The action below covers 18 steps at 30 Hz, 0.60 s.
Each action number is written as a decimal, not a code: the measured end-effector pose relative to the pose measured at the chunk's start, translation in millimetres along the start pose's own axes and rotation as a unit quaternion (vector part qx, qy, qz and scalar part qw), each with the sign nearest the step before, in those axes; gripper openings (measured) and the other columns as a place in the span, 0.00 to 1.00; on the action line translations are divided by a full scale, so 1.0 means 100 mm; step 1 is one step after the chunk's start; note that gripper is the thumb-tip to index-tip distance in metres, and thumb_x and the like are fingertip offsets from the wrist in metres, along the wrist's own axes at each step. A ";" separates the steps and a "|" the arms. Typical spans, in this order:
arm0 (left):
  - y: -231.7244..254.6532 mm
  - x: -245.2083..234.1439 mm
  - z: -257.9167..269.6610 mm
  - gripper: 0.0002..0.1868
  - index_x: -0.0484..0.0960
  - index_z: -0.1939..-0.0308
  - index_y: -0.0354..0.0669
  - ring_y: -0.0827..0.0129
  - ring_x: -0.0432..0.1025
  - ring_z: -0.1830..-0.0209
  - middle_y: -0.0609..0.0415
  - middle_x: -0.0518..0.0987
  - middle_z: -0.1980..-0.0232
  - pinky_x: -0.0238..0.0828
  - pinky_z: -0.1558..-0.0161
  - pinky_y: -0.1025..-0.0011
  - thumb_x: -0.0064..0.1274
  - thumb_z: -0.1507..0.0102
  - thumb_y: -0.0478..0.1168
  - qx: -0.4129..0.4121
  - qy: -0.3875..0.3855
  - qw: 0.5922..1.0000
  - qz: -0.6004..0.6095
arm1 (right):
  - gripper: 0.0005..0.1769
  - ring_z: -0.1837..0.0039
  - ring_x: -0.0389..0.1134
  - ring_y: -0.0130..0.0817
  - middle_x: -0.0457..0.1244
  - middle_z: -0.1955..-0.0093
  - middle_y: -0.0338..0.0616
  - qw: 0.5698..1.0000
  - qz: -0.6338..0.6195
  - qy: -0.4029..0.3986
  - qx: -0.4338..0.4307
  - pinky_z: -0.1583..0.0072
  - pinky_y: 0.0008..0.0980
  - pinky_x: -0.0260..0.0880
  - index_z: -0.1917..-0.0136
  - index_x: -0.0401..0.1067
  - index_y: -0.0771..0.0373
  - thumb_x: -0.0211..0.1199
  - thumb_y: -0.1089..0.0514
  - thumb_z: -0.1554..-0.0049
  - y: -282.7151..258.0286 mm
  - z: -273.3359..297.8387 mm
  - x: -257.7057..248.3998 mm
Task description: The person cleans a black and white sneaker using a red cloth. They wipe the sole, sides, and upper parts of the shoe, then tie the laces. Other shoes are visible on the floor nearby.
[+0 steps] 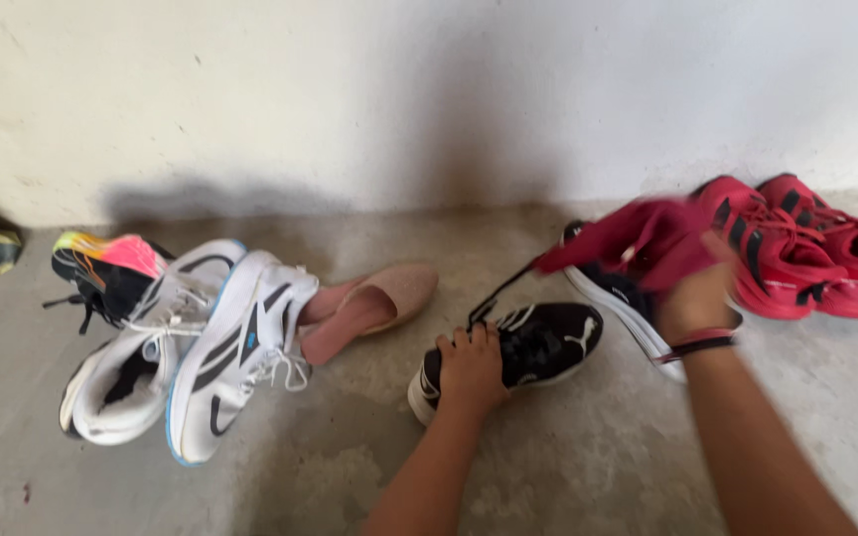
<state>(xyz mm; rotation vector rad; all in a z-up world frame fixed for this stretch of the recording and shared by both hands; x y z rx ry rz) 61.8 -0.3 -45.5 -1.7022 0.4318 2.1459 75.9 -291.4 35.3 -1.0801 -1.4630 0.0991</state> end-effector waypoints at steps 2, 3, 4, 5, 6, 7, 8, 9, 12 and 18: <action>-0.05 -0.07 -0.02 0.61 0.49 0.21 0.40 0.44 0.54 0.26 0.45 0.59 0.25 0.49 0.33 0.41 0.67 0.45 0.63 -0.005 0.005 1.000 0.000 | 0.09 0.41 0.64 0.34 0.63 0.40 0.41 0.841 0.476 -0.004 -0.257 0.41 0.34 0.66 0.37 0.68 0.65 0.63 0.58 0.25 -0.63 0.20 0.63; -0.04 -0.07 -0.01 0.61 0.50 0.21 0.39 0.45 0.56 0.27 0.45 0.60 0.25 0.49 0.32 0.41 0.67 0.45 0.63 -0.003 0.010 1.000 -0.001 | 0.09 0.47 0.63 0.35 0.63 0.45 0.42 0.841 0.475 0.049 -0.254 0.45 0.35 0.65 0.40 0.67 0.66 0.62 0.58 0.27 -0.70 0.33 0.79; -0.03 -0.05 0.01 0.60 0.51 0.21 0.39 0.45 0.57 0.28 0.45 0.61 0.26 0.50 0.32 0.42 0.68 0.45 0.63 -0.002 0.014 1.000 -0.003 | 0.08 0.52 0.62 0.36 0.63 0.50 0.43 0.838 0.474 0.103 -0.251 0.50 0.36 0.63 0.44 0.67 0.66 0.61 0.59 0.29 -0.75 0.44 0.84; -0.04 -0.05 -0.02 0.61 0.51 0.21 0.39 0.45 0.57 0.28 0.45 0.61 0.26 0.50 0.33 0.41 0.68 0.46 0.63 -0.003 0.016 1.000 -0.001 | 0.08 0.51 0.63 0.37 0.64 0.50 0.44 0.779 0.528 0.091 -0.326 0.49 0.36 0.64 0.43 0.68 0.65 0.61 0.59 0.32 -0.65 0.52 0.88; -0.02 -0.03 -0.03 0.61 0.51 0.21 0.39 0.45 0.57 0.28 0.45 0.61 0.26 0.49 0.33 0.41 0.68 0.46 0.63 -0.003 0.018 1.000 0.001 | 0.09 0.51 0.64 0.37 0.65 0.50 0.45 0.731 0.585 0.053 -0.348 0.48 0.36 0.64 0.42 0.68 0.65 0.60 0.60 0.35 -0.38 0.64 0.82; -0.02 0.02 -0.01 0.61 0.51 0.21 0.39 0.45 0.56 0.28 0.45 0.61 0.26 0.49 0.33 0.40 0.69 0.46 0.62 -0.005 0.016 1.000 0.003 | 0.11 0.50 0.65 0.38 0.66 0.50 0.46 0.689 0.638 0.018 -0.344 0.47 0.37 0.65 0.42 0.69 0.64 0.60 0.61 0.37 -0.04 0.77 0.67; -0.04 0.03 -0.05 0.60 0.53 0.21 0.39 0.45 0.57 0.28 0.46 0.62 0.27 0.50 0.33 0.40 0.68 0.46 0.62 -0.003 0.043 0.999 -0.005 | 0.13 0.49 0.66 0.38 0.67 0.49 0.46 0.652 0.689 -0.028 -0.315 0.46 0.37 0.66 0.41 0.70 0.64 0.60 0.62 0.40 0.33 0.86 0.50; -0.03 0.07 -0.04 0.60 0.54 0.21 0.39 0.46 0.58 0.28 0.46 0.63 0.27 0.50 0.32 0.41 0.68 0.46 0.62 0.003 0.063 0.998 -0.011 | 0.16 0.48 0.67 0.38 0.67 0.49 0.47 0.633 0.733 -0.095 -0.230 0.45 0.37 0.66 0.40 0.71 0.63 0.59 0.63 0.43 0.64 1.06 0.23; -0.02 0.05 -0.08 0.57 0.55 0.22 0.39 0.43 0.57 0.30 0.43 0.63 0.27 0.49 0.36 0.38 0.68 0.45 0.60 0.018 0.068 0.997 -0.014 | 0.25 0.46 0.70 0.40 0.70 0.48 0.50 0.738 0.642 -0.208 0.008 0.42 0.38 0.68 0.38 0.74 0.61 0.58 0.66 0.51 1.09 1.08 -0.30; -0.03 -0.33 0.09 0.39 0.73 0.34 0.41 0.52 0.66 0.30 0.47 0.74 0.33 0.59 0.31 0.52 0.60 0.41 0.61 0.017 0.166 0.895 0.414 | 0.17 0.51 0.64 0.25 0.67 0.51 0.39 0.875 0.471 -0.056 0.096 0.50 0.28 0.63 0.37 0.75 0.65 0.57 0.66 0.39 0.34 0.96 -0.08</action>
Point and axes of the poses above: each hand's wrist, its own z-axis away from the middle knuckle, its own x-axis out of the palm, y = z × x, the point moved 3 cm from there along -z, towards the middle knuckle
